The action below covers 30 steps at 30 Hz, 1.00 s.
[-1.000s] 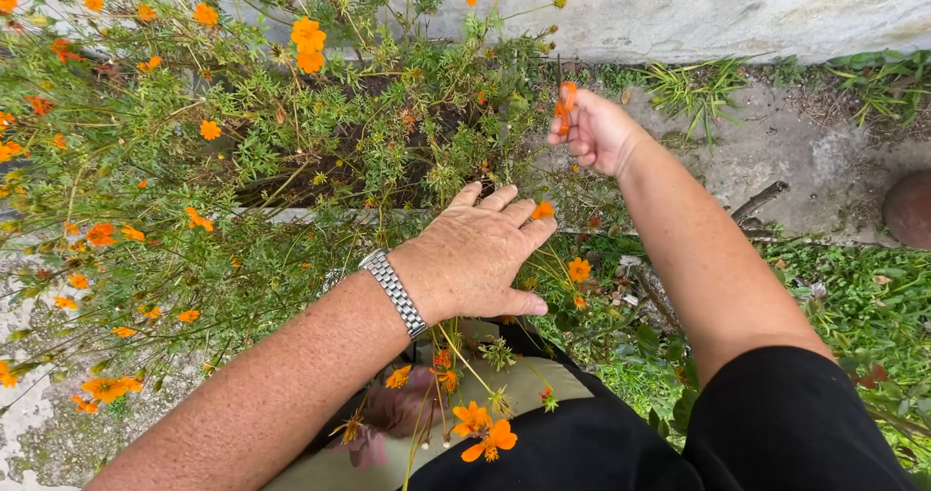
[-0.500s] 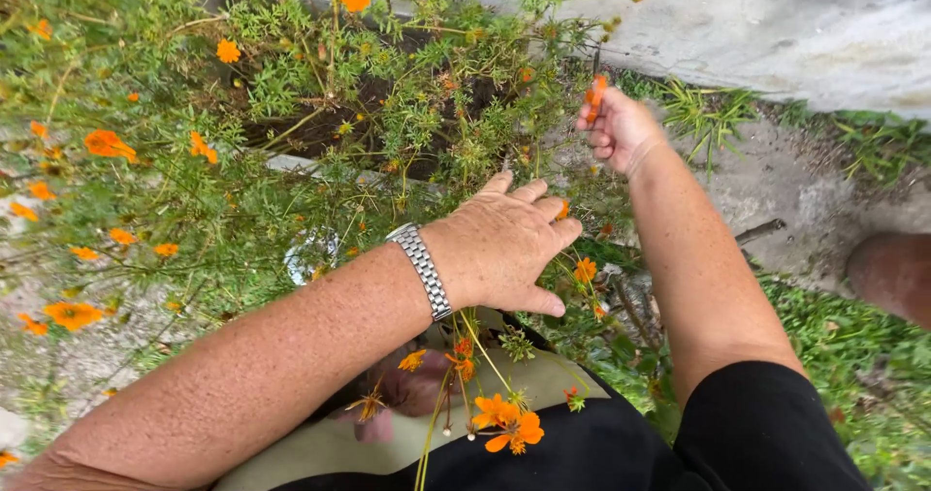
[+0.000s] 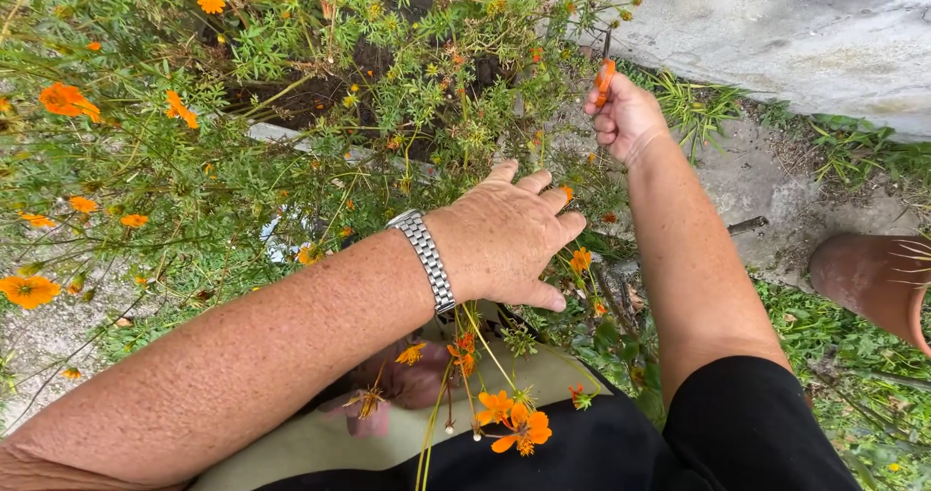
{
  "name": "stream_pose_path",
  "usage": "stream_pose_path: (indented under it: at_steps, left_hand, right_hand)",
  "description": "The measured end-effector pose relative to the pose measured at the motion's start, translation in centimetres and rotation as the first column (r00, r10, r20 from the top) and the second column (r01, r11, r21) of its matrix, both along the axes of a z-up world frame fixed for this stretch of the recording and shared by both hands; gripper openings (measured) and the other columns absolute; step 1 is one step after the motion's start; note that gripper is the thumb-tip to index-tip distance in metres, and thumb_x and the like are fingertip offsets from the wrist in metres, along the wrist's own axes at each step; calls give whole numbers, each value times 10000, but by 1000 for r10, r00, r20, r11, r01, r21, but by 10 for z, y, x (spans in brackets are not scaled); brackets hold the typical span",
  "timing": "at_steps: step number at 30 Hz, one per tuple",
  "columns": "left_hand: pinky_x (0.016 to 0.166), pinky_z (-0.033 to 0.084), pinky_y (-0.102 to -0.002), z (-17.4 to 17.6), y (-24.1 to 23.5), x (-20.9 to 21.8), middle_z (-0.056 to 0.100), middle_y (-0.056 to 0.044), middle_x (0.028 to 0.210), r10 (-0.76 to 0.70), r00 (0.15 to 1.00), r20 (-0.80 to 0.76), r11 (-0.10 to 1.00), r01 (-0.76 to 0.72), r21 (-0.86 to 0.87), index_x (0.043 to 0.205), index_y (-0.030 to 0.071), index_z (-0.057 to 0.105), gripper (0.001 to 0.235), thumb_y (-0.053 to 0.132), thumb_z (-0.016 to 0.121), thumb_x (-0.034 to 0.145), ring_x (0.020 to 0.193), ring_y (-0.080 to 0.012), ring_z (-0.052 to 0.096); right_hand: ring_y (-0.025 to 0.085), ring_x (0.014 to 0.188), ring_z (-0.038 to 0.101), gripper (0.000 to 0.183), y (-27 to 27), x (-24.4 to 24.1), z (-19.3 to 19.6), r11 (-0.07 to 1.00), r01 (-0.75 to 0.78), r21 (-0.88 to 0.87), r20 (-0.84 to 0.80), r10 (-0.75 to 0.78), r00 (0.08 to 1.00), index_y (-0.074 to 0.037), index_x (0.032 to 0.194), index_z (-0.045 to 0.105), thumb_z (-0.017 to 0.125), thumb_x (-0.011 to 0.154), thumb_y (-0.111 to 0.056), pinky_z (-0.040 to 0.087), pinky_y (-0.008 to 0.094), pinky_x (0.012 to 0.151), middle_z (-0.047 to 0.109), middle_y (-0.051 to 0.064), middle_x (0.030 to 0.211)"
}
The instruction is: Harvesting seeds from dried flowers using scissors and collecting them in a small container.
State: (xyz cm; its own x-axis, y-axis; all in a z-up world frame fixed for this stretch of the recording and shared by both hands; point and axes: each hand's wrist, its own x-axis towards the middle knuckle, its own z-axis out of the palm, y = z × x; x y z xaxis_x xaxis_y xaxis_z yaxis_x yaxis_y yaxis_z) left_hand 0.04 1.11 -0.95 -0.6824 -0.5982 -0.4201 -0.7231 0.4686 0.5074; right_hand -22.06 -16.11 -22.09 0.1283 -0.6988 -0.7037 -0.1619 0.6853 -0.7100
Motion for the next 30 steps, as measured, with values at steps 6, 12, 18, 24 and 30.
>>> stream_pose_path:
  at_steps: [6,12,18,24,30]
  left_hand:
    - [1188,229,-668,-6,0,0,540,-235,1468,0,1000,-11,1000,0,-13,1463,75,515,856,639,713,851,1454,-423,403]
    - [1186,234,-669,-6,1,2,557,-234,1448,11,999,-31,1000,-12,-17,1456,82,526,848,636,728,847,1443,-419,418]
    - [1189,229,-669,-5,1,3,536,-230,1474,-14,1000,-14,1000,14,-7,1465,82,516,860,652,715,853,1457,-420,401]
    - [1080,343,-709,-37,13,2,637,-211,1243,39,983,-181,973,-78,-216,1223,80,641,761,649,817,749,1300,-459,517]
    - [1103,320,-709,-37,12,5,620,-211,1302,44,980,-192,977,-82,-198,1216,67,640,757,640,815,752,1334,-474,491]
  right_hand:
    - [-23,381,378,322,12,0,-1,999,39,-8,-41,-39,998,-206,854,603,586,971,-506,285,155,332,654,-43,736]
    - [3,392,388,387,46,37,54,996,-91,16,-5,91,996,-176,886,575,531,983,-548,292,159,360,647,-25,780]
    - [2,408,393,391,26,46,30,998,-59,0,12,59,998,-176,936,589,511,988,-555,322,168,376,635,-30,806]
    - [38,384,322,370,8,54,3,991,118,55,57,-121,991,-151,864,624,469,986,-464,194,222,353,657,11,754]
    - [35,389,345,321,7,53,-2,977,206,59,17,-207,978,-149,831,637,549,978,-420,186,222,342,653,-1,724]
